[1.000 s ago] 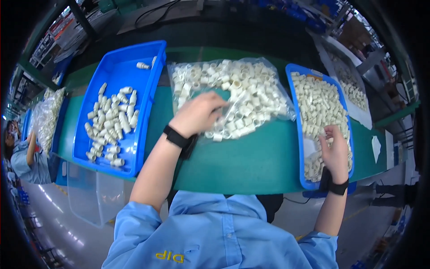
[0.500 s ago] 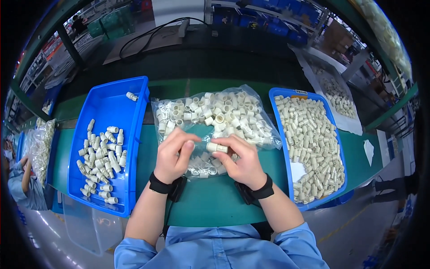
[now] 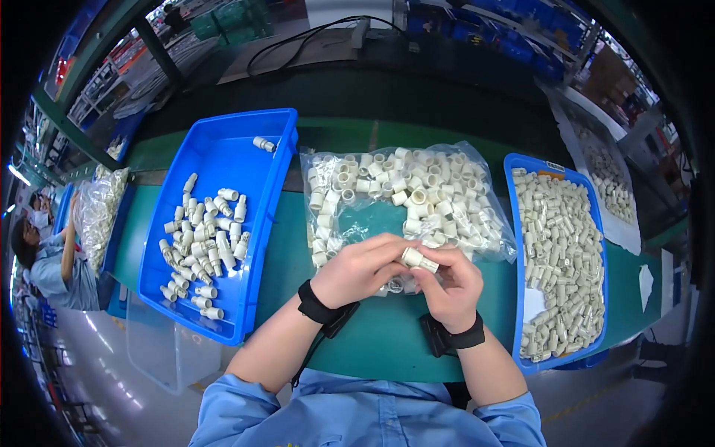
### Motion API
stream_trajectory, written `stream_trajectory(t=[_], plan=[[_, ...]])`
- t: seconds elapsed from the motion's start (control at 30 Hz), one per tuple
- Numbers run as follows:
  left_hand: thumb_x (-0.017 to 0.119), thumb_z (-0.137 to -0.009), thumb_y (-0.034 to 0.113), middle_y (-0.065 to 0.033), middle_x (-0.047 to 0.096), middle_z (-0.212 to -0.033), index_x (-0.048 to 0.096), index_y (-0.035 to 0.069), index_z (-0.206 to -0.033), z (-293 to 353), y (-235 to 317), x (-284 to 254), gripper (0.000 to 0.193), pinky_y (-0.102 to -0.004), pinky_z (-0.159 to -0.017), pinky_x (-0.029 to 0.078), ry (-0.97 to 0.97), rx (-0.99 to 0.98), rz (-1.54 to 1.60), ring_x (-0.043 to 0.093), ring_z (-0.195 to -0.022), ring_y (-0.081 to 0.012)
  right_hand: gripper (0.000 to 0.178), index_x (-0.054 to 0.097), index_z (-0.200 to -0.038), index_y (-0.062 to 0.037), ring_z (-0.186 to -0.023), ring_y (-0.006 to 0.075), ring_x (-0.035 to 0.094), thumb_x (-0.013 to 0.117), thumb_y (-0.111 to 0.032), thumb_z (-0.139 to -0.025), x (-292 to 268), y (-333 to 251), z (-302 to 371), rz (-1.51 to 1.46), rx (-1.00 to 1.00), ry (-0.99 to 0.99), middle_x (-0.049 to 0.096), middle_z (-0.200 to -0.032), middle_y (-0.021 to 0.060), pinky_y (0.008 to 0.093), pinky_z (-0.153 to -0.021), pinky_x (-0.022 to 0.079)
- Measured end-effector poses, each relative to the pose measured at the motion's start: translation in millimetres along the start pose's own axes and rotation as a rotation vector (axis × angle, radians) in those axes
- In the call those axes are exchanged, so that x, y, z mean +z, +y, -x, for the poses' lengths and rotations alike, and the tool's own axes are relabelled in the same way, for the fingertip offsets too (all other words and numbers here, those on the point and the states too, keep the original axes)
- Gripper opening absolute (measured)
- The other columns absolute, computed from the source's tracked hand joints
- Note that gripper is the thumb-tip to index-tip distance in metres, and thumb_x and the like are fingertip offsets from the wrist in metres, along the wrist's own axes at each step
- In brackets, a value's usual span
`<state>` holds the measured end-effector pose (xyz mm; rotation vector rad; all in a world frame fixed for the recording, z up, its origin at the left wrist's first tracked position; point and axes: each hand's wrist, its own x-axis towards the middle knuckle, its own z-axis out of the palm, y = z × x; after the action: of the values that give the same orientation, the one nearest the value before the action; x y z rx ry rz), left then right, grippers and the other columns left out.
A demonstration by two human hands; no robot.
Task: Assemble small white plastic housing units with internal electronic components at a factory workbench.
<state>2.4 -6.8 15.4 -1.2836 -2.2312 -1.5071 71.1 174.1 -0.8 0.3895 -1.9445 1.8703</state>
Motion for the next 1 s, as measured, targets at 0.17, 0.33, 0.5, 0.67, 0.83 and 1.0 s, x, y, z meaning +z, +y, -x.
stream_trajectory(t=[0.17,0.33,0.5,0.67,0.83,1.0], plan=[[0.075,-0.08,-0.004,-0.014,0.072,-0.107,0.067,0.0,-0.111,7.9,10.9,-2.4,0.032,-0.0327,-0.079,0.059,-0.005,-0.201,0.013,0.072,-0.095,-0.0229,0.028,0.06,-0.114,0.0061,-0.073,0.0142,0.063,0.067,0.01,-0.087,-3.1,-7.2,0.3,0.097,-0.133,-0.056,0.06,-0.097,0.0143,0.023,-0.062,0.054],[0.072,-0.083,-0.008,-0.0167,0.071,-0.112,0.062,-0.003,-0.113,8.5,7.6,-0.7,0.032,-0.0339,-0.084,0.06,0.157,-0.123,0.113,0.072,-0.099,-0.0243,0.032,0.06,-0.113,0.0056,-0.073,0.0167,0.063,0.071,0.011,-0.083,-0.9,0.4,-0.3,0.025,-0.211,0.042,0.062,-0.097,0.0156,0.0255,-0.064,0.054],[0.07,-0.083,-0.012,-0.0227,0.068,-0.116,0.058,-0.007,-0.112,5.9,3.9,2.6,0.032,-0.0369,-0.091,0.059,0.191,-0.077,0.2,0.07,-0.107,-0.0302,0.032,0.063,-0.109,0.0048,-0.074,0.0183,0.064,0.074,0.011,-0.08,-5.7,-9.4,-3.4,0.215,-0.386,0.032,0.064,-0.095,0.016,0.0274,-0.066,0.054],[0.067,-0.081,-0.015,-0.0258,0.066,-0.12,0.057,-0.008,-0.113,8.0,1.5,0.0,0.034,-0.0367,-0.092,0.059,0.17,-0.053,0.237,0.069,-0.11,-0.0324,0.032,0.067,-0.105,0.0027,-0.077,0.0191,0.066,0.077,0.01,-0.076,-2.2,-16.5,-4.3,0.251,-0.435,-0.001,0.067,-0.093,0.0146,0.028,-0.068,0.054],[0.065,-0.079,-0.018,-0.0233,0.068,-0.119,0.06,-0.007,-0.112,13.1,5.7,3.4,0.035,-0.0335,-0.088,0.06,0.113,-0.092,0.232,0.07,-0.109,-0.029,0.035,0.069,-0.107,0.0012,-0.078,0.0194,0.069,0.077,0.011,-0.074,-1.2,-20.6,-0.5,0.249,-0.398,0.017,0.069,-0.093,0.013,0.0281,-0.067,0.056],[0.066,-0.078,-0.017,-0.0197,0.072,-0.113,0.064,-0.006,-0.112,10.1,11.7,1.9,0.035,-0.0309,-0.085,0.06,0.064,-0.063,0.139,0.072,-0.105,-0.0256,0.029,0.068,-0.104,0.0023,-0.076,0.0203,0.066,0.078,0.005,-0.077,-4.6,-21.2,-1.0,0.288,-0.424,0.012,0.067,-0.093,0.015,0.0284,-0.067,0.052]])
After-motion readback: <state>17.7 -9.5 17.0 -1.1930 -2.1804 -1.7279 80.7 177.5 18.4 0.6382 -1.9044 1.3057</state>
